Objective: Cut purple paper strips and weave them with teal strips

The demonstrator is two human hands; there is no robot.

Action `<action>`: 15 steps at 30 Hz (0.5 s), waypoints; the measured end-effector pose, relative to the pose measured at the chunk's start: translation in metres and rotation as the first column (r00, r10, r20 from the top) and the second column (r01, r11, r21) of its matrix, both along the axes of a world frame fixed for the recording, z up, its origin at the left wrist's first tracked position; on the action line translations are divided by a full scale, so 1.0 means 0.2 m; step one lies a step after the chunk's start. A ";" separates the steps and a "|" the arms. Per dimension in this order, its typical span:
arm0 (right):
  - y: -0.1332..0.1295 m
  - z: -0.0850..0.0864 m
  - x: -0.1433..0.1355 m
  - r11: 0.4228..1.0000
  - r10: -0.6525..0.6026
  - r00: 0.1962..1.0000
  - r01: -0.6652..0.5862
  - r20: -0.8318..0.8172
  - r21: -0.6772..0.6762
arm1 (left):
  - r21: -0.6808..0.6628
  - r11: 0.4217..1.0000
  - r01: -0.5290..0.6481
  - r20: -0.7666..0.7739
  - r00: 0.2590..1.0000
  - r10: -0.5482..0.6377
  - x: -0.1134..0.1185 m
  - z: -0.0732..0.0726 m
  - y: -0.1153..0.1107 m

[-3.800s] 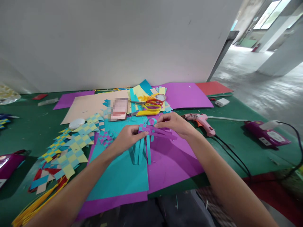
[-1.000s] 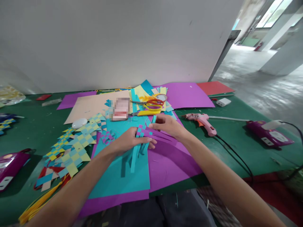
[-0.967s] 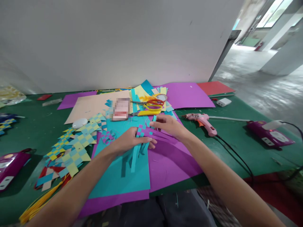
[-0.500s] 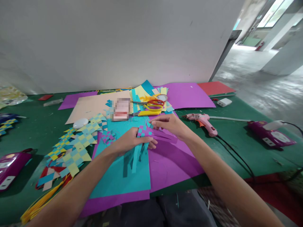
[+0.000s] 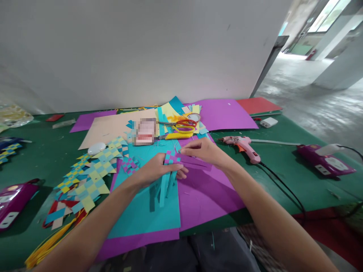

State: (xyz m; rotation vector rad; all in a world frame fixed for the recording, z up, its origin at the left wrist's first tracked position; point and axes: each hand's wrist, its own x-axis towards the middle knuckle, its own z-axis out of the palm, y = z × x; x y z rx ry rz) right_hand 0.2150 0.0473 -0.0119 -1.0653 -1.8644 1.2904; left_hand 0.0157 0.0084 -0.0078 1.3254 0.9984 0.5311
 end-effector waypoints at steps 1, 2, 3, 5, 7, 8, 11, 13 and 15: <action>0.01 0.00 0.02 0.999 0.037 0.998 -0.038 0.040 0.014 | 0.016 1.000 -0.005 0.001 1.000 0.004 0.00 0.00 0.00; 0.01 0.01 0.03 0.997 0.072 0.995 -0.074 0.073 0.023 | 0.032 0.999 -0.015 0.002 1.000 0.015 0.00 0.00 0.00; 0.01 0.01 0.04 0.994 0.102 0.990 -0.105 0.094 0.026 | 0.044 0.999 -0.028 0.003 1.000 0.028 0.00 -0.01 0.00; 0.02 0.02 0.05 0.991 0.127 0.987 -0.130 0.098 0.021 | 0.041 0.998 -0.055 0.012 0.998 0.055 0.00 -0.01 0.00; 0.02 0.02 0.05 0.993 0.112 0.990 -0.114 0.085 0.016 | 0.015 0.997 -0.078 0.030 0.996 0.078 0.01 -0.02 0.00; 0.02 0.02 0.05 0.995 0.097 0.992 -0.099 0.078 0.016 | 0.002 0.997 -0.083 0.042 0.996 0.083 0.01 -0.02 0.01; 0.03 0.02 0.06 0.998 0.063 0.997 -0.064 0.051 0.015 | -0.028 0.992 -0.120 0.089 0.989 0.122 0.02 -0.02 0.00; 0.03 0.02 0.06 0.999 0.054 0.998 -0.054 0.033 0.002 | -0.049 0.985 -0.165 0.112 0.979 0.169 0.02 -0.03 0.00; 0.03 0.02 0.06 0.998 0.058 0.998 -0.058 0.025 -0.009 | -0.060 0.979 -0.193 0.121 0.973 0.199 0.03 -0.03 0.00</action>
